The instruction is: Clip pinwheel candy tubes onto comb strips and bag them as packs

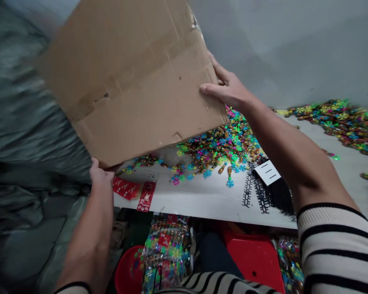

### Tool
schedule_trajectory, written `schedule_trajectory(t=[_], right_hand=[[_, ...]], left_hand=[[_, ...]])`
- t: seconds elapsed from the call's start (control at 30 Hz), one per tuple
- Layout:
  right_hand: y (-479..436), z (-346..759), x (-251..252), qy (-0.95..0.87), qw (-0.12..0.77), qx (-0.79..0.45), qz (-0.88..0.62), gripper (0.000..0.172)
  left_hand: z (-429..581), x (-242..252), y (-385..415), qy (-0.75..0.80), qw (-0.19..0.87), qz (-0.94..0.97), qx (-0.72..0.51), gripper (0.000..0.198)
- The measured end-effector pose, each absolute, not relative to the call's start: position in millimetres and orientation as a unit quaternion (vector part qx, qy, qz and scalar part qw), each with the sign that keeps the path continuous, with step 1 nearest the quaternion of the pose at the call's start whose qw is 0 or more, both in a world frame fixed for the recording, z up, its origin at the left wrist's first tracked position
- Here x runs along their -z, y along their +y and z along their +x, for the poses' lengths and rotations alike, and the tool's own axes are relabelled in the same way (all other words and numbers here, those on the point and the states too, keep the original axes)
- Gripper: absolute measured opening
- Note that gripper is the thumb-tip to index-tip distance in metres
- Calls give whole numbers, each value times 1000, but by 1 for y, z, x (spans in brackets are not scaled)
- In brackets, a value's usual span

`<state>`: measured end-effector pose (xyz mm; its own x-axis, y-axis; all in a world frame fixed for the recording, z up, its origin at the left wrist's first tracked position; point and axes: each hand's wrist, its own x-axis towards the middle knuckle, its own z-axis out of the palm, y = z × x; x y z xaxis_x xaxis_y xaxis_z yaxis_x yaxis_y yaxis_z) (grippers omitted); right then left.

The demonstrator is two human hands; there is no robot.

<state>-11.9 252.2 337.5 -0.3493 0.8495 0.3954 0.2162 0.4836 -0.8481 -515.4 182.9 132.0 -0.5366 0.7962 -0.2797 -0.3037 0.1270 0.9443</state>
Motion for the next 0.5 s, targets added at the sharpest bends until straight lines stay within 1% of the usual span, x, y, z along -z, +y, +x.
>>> schedule_trajectory(t=[0.1,0.23,0.4,0.5], right_hand=[[247,-18,-360,-760,446,-334,-333,82],[248,-24,-375,-761,453,-313,-344,92],[260,-26,-362,-753,470,-309,-340,105],[266,-27,-351,-752,478,-311,-330,107]], left_hand=[[-522,-158,182,575,408,174,-688,49],[-530,-182,184,541,409,193,-710,46],[-529,-183,196,503,397,181,-746,46],[-527,-175,202,493,397,161,-757,48]])
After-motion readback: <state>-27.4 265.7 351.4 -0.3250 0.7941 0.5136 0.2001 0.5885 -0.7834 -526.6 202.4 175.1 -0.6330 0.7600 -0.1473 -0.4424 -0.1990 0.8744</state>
